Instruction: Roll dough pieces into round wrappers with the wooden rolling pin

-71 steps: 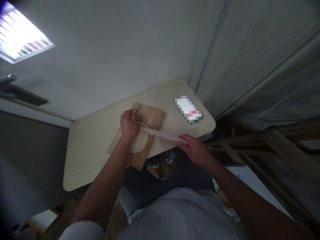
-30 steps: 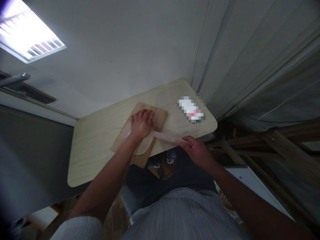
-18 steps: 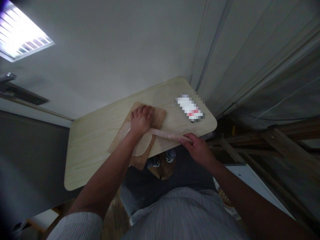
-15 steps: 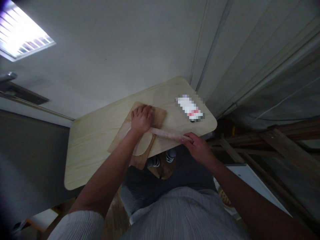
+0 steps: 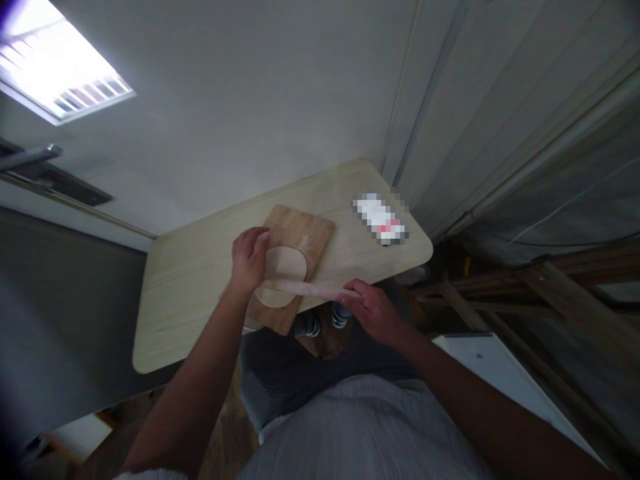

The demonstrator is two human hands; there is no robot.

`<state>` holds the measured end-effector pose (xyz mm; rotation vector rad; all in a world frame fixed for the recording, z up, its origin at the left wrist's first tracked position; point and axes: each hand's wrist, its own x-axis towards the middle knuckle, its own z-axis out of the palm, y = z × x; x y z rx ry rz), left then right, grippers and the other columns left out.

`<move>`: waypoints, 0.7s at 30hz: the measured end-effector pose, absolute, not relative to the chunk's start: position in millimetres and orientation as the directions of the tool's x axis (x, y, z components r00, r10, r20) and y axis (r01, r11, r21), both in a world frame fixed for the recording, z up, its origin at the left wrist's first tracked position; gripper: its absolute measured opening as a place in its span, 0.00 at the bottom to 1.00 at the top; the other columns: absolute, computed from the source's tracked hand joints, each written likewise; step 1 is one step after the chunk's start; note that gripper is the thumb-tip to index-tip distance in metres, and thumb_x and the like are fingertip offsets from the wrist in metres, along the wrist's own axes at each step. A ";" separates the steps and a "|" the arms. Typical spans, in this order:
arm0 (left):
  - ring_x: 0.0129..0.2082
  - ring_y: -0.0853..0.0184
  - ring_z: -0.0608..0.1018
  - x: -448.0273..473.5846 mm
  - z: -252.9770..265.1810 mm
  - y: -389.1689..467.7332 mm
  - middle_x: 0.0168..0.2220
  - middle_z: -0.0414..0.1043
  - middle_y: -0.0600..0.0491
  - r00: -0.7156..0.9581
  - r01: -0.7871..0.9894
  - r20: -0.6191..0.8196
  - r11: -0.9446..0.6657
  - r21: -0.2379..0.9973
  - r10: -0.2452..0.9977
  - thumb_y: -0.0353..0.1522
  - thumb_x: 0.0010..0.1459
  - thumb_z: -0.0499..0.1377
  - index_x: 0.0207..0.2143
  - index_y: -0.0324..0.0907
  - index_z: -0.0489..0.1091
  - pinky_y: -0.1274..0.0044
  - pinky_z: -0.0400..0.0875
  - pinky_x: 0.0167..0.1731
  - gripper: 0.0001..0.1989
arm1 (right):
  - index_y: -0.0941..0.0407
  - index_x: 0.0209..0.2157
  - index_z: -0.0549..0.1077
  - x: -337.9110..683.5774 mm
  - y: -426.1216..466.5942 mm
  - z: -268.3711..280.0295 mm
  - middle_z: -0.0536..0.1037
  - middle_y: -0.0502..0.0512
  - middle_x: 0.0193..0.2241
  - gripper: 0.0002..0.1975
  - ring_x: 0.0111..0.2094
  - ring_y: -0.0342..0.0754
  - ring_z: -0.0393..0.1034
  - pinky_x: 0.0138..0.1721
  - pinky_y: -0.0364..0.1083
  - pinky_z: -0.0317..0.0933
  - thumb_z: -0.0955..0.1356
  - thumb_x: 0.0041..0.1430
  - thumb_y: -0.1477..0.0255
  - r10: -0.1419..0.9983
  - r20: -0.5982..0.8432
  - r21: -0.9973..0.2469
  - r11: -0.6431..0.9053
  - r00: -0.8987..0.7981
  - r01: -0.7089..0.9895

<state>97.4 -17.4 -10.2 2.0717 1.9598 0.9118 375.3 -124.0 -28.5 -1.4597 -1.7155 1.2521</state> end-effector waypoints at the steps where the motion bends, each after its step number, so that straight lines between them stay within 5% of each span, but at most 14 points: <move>1: 0.56 0.60 0.72 92.7 -12.7 -21.8 0.51 0.76 0.48 -0.048 0.855 0.328 -0.131 0.502 0.944 0.40 0.69 0.47 0.48 0.44 0.73 0.64 0.61 0.60 0.18 | 0.55 0.37 0.73 370.9 -123.6 -29.7 0.72 0.48 0.24 0.19 0.26 0.45 0.65 0.27 0.44 0.57 0.63 0.65 0.54 0.951 -0.158 -0.899 -0.027 -0.266 0.436; 9: 0.58 0.56 0.70 92.0 -27.3 -44.2 0.55 0.72 0.47 -0.022 0.930 0.304 -0.092 0.355 0.952 0.41 0.70 0.46 0.53 0.45 0.70 0.61 0.60 0.60 0.19 | 0.55 0.40 0.73 363.3 -120.7 -38.1 0.76 0.50 0.29 0.16 0.30 0.47 0.70 0.33 0.45 0.61 0.65 0.65 0.56 0.956 -0.072 -0.856 0.087 -0.284 0.509; 14: 0.59 0.54 0.68 99.1 -19.1 -41.3 0.58 0.70 0.46 -0.020 0.970 0.256 -0.043 0.238 0.966 0.42 0.71 0.44 0.56 0.46 0.67 0.59 0.60 0.59 0.21 | 0.55 0.43 0.76 364.8 -119.5 -37.5 0.78 0.56 0.39 0.16 0.40 0.51 0.73 0.42 0.48 0.63 0.64 0.67 0.59 0.961 0.065 -0.736 0.229 -0.269 0.637; 21: 0.59 0.54 0.68 104.4 -15.7 -27.8 0.59 0.69 0.46 -0.034 0.980 0.232 -0.013 0.197 0.972 0.43 0.71 0.41 0.57 0.47 0.67 0.58 0.62 0.58 0.22 | 0.54 0.40 0.79 362.1 -107.5 -38.9 0.79 0.58 0.36 0.18 0.41 0.54 0.70 0.44 0.52 0.61 0.63 0.68 0.58 0.946 0.206 -0.551 0.323 -0.250 0.770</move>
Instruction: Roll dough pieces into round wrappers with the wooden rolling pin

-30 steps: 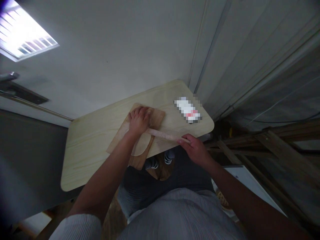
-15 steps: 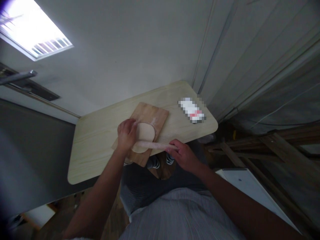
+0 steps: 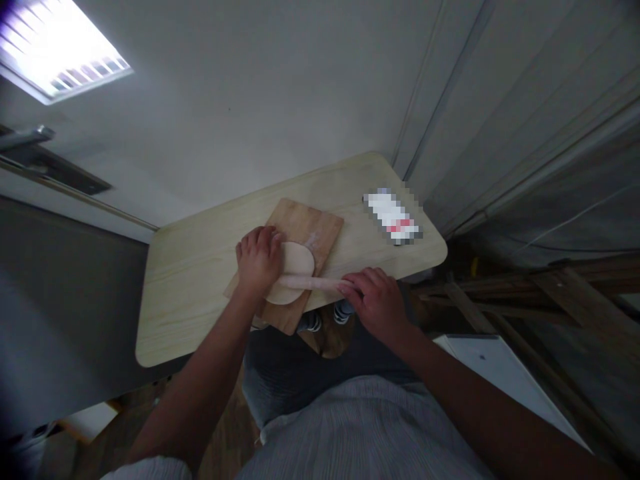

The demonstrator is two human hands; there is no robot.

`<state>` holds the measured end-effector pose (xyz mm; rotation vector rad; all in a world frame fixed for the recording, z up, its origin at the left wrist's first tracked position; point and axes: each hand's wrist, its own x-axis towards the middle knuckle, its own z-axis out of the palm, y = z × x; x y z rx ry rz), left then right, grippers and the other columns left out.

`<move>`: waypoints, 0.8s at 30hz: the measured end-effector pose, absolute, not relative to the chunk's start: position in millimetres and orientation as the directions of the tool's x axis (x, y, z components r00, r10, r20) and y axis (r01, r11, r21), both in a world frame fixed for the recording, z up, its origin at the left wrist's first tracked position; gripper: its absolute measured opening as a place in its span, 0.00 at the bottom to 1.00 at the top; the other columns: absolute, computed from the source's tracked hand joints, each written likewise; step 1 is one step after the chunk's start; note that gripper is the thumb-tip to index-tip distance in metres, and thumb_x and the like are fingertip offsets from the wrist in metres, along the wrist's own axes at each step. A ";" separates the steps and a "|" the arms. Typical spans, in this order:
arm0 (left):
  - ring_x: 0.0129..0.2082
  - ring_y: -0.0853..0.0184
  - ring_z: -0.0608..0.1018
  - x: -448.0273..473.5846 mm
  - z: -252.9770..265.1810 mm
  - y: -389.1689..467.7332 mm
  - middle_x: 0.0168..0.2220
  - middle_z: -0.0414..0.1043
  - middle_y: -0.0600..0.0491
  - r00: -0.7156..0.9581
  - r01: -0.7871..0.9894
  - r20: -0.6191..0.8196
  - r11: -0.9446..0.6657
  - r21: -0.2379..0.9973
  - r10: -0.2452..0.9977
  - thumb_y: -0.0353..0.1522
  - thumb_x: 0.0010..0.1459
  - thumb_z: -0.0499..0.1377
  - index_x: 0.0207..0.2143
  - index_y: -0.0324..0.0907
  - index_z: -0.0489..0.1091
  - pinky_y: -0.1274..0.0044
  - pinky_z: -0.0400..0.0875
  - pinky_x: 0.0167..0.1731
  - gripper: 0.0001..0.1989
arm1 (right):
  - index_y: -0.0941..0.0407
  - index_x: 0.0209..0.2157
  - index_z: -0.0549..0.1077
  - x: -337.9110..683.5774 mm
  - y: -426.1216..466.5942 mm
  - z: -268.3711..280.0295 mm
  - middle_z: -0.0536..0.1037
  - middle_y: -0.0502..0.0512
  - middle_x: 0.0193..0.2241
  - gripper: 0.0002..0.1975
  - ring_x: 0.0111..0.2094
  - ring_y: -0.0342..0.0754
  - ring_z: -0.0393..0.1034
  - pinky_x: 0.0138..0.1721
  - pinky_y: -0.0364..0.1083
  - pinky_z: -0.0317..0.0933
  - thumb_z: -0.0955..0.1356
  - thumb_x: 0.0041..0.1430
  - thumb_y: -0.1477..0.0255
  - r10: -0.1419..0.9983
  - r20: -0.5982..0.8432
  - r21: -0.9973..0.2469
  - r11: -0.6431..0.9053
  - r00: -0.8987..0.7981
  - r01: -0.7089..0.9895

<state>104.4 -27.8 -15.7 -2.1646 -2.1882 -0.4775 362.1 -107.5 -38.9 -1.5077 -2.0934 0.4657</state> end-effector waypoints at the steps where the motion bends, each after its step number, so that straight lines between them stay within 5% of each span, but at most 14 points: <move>1: 0.59 0.53 0.68 104.8 -16.2 -25.4 0.59 0.69 0.46 -0.038 0.981 0.226 -0.006 0.192 0.973 0.43 0.71 0.40 0.57 0.47 0.66 0.57 0.61 0.58 0.23 | 0.54 0.39 0.79 361.8 -104.7 -39.6 0.79 0.57 0.36 0.17 0.41 0.55 0.70 0.44 0.52 0.60 0.63 0.68 0.59 0.946 0.214 -0.538 0.323 -0.244 0.779; 24: 0.59 0.52 0.68 104.7 -21.3 -47.3 0.59 0.68 0.45 -0.099 0.959 0.264 0.022 0.281 0.959 0.42 0.70 0.44 0.56 0.45 0.66 0.56 0.60 0.59 0.20 | 0.54 0.50 0.76 356.5 -109.2 -44.5 0.78 0.60 0.43 0.17 0.45 0.56 0.68 0.45 0.53 0.59 0.62 0.69 0.61 0.950 0.242 -0.463 0.292 -0.197 0.837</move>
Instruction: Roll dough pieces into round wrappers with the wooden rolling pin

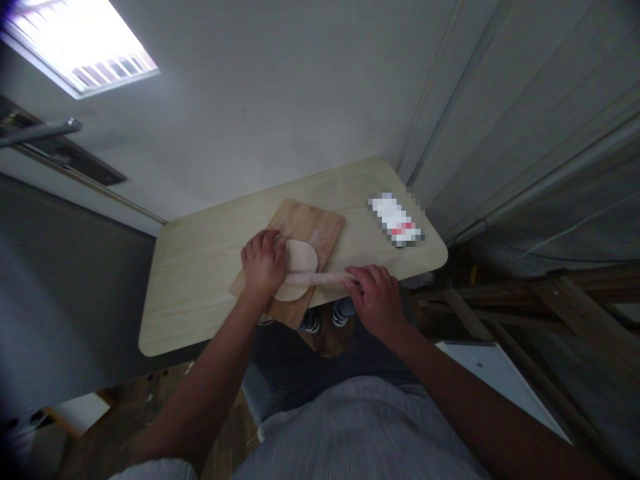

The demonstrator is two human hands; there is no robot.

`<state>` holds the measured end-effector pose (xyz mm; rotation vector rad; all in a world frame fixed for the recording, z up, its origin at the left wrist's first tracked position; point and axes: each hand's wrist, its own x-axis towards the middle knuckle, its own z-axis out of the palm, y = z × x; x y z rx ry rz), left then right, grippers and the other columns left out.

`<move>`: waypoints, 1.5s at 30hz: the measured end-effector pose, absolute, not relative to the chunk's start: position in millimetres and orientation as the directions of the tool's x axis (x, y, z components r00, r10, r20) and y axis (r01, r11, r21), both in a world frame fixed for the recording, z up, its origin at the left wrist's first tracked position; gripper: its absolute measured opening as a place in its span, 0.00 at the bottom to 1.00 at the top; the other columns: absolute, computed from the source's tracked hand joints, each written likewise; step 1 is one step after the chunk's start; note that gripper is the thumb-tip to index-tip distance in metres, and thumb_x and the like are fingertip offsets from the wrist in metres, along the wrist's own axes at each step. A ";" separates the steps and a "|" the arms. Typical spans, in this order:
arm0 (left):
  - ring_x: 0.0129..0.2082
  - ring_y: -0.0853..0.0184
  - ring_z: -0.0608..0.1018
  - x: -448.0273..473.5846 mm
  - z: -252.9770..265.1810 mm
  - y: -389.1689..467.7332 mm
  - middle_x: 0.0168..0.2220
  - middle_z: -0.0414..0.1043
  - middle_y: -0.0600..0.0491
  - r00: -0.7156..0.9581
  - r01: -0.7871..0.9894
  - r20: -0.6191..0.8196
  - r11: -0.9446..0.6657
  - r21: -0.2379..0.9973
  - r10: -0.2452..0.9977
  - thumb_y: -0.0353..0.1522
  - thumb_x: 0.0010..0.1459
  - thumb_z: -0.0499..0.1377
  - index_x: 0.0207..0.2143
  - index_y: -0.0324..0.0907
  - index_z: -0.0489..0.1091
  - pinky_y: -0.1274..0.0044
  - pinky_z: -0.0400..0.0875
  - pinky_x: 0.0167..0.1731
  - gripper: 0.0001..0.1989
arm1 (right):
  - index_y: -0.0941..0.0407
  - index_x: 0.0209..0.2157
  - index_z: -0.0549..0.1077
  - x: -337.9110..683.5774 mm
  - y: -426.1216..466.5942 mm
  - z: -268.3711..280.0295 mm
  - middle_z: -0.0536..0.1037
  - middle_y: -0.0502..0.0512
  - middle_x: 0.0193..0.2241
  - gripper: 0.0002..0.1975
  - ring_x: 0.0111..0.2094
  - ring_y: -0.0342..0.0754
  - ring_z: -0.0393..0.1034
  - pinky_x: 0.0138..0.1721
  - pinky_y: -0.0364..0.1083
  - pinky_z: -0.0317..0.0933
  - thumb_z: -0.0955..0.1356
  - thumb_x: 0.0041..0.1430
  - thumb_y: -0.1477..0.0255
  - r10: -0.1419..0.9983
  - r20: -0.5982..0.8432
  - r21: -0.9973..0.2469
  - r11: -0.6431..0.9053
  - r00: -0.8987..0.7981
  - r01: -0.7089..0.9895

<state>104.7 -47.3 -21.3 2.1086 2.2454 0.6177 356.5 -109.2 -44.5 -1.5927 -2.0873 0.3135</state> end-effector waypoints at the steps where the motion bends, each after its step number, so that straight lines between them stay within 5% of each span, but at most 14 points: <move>1: 0.59 0.51 0.67 104.8 -21.2 -44.6 0.59 0.68 0.44 -0.098 0.961 0.262 0.023 0.275 0.960 0.42 0.70 0.44 0.56 0.46 0.66 0.55 0.59 0.59 0.20 | 0.54 0.50 0.76 355.7 -106.8 -44.8 0.78 0.60 0.43 0.18 0.46 0.56 0.68 0.46 0.53 0.59 0.62 0.69 0.62 0.951 0.243 -0.461 0.286 -0.190 0.840; 10: 0.59 0.48 0.67 107.6 -19.1 -1.0 0.59 0.68 0.41 -0.123 0.961 0.269 0.047 0.274 0.955 0.43 0.70 0.44 0.56 0.44 0.67 0.50 0.55 0.59 0.21 | 0.53 0.49 0.77 344.0 -61.8 -46.8 0.75 0.61 0.45 0.18 0.47 0.57 0.66 0.46 0.53 0.59 0.60 0.70 0.64 0.946 0.311 -0.458 0.231 -0.089 0.858; 25: 0.57 0.55 0.69 108.9 -8.0 -40.9 0.55 0.70 0.44 -0.070 0.940 0.336 -0.051 0.337 0.939 0.42 0.70 0.43 0.51 0.43 0.69 0.61 0.58 0.60 0.20 | 0.55 0.45 0.77 348.2 -84.8 -46.2 0.78 0.60 0.42 0.17 0.45 0.55 0.67 0.44 0.52 0.57 0.59 0.71 0.64 0.943 0.288 -0.415 0.283 -0.170 0.865; 32: 0.64 0.52 0.63 122.2 -4.1 -66.3 0.60 0.67 0.45 -0.034 0.970 0.325 -0.048 0.239 0.945 0.40 0.69 0.47 0.55 0.46 0.66 0.49 0.39 0.66 0.18 | 0.56 0.46 0.75 346.3 -90.5 -47.4 0.78 0.61 0.41 0.16 0.44 0.55 0.69 0.42 0.51 0.58 0.60 0.70 0.65 0.947 0.290 -0.453 0.265 -0.140 0.851; 45: 0.68 0.49 0.57 126.6 -16.8 -50.0 0.67 0.59 0.44 0.002 0.970 0.213 -0.053 0.235 0.977 0.43 0.69 0.44 0.64 0.48 0.59 0.44 0.43 0.64 0.24 | 0.55 0.50 0.73 318.1 -79.4 -35.0 0.77 0.62 0.46 0.16 0.50 0.58 0.65 0.50 0.56 0.51 0.61 0.64 0.75 0.912 0.385 -0.368 0.290 -0.139 0.883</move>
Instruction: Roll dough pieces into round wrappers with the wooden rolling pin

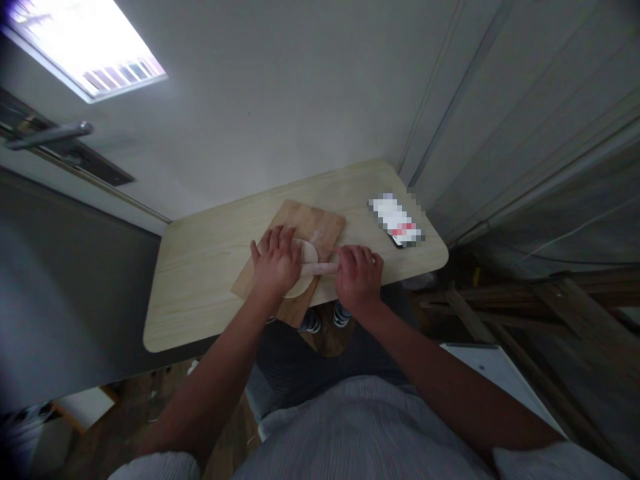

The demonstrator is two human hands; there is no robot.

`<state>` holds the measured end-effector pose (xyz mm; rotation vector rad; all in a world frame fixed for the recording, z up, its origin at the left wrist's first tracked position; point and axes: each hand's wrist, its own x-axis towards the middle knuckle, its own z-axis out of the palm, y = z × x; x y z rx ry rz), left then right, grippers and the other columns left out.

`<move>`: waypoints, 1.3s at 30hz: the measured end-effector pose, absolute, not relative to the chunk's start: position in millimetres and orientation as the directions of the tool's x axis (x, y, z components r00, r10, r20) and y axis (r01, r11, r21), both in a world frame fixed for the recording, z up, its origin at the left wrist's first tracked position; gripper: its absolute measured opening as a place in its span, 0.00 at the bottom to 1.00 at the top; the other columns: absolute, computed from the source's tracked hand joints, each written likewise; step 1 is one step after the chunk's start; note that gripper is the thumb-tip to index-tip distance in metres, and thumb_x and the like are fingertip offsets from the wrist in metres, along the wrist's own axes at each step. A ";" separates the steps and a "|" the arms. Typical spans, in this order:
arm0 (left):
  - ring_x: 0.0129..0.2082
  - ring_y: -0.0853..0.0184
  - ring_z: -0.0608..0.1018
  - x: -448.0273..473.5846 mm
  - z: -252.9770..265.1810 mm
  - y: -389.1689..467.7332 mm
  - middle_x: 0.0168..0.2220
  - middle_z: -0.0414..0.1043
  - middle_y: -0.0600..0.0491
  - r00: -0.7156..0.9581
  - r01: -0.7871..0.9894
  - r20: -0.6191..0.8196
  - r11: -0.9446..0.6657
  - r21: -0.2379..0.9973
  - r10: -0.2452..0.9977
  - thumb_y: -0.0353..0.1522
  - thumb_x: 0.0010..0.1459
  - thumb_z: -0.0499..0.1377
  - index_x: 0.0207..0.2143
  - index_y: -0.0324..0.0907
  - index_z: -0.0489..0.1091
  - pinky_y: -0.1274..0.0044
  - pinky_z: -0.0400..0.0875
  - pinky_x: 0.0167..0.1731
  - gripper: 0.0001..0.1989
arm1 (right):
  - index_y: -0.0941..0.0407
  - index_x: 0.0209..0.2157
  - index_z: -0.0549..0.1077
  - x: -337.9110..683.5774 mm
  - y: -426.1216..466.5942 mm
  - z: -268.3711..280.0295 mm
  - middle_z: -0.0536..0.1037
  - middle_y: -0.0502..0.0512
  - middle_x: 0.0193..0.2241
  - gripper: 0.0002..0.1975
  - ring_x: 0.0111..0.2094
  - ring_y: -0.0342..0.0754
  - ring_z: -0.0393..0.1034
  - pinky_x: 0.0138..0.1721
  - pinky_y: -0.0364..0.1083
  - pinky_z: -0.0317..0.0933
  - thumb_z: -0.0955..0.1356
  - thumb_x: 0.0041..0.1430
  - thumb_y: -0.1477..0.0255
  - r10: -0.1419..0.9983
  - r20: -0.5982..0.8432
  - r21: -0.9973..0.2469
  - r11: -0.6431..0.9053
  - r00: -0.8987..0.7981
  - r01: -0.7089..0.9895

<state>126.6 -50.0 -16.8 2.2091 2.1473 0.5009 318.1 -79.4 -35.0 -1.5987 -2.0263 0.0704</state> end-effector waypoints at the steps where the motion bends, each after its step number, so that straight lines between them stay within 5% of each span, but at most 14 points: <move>1: 0.68 0.49 0.57 126.1 -16.7 -47.1 0.67 0.58 0.44 0.007 0.970 0.206 -0.056 0.235 0.978 0.43 0.69 0.44 0.64 0.48 0.59 0.44 0.44 0.64 0.25 | 0.55 0.50 0.73 315.9 -75.5 -35.3 0.77 0.63 0.46 0.16 0.50 0.59 0.65 0.50 0.56 0.50 0.61 0.64 0.75 0.913 0.384 -0.367 0.291 -0.141 0.884; 12: 0.66 0.47 0.59 125.0 -17.7 -11.0 0.66 0.59 0.44 0.008 0.967 0.185 -0.055 0.250 0.983 0.45 0.70 0.41 0.63 0.48 0.61 0.44 0.49 0.62 0.26 | 0.56 0.52 0.71 310.2 -33.8 -39.4 0.76 0.63 0.51 0.17 0.54 0.60 0.63 0.56 0.59 0.46 0.61 0.65 0.73 0.904 0.400 -0.318 0.290 -0.150 0.903; 21: 0.66 0.53 0.60 128.2 -10.5 -14.3 0.67 0.59 0.48 -0.006 0.991 0.142 -0.013 0.132 0.990 0.46 0.70 0.35 0.64 0.49 0.59 0.51 0.53 0.63 0.28 | 0.58 0.55 0.71 309.3 -32.2 -36.8 0.74 0.64 0.56 0.18 0.56 0.59 0.62 0.57 0.60 0.45 0.60 0.67 0.71 0.918 0.362 -0.250 0.262 -0.161 0.932; 39: 0.63 0.54 0.64 132.1 -13.1 -48.0 0.66 0.61 0.49 -0.044 0.993 0.189 0.022 0.117 0.981 0.45 0.70 0.38 0.63 0.50 0.61 0.59 0.59 0.60 0.26 | 0.58 0.57 0.71 310.4 -62.6 -48.5 0.73 0.63 0.59 0.22 0.62 0.59 0.59 0.63 0.63 0.39 0.56 0.71 0.67 0.904 0.399 -0.258 0.271 -0.153 0.928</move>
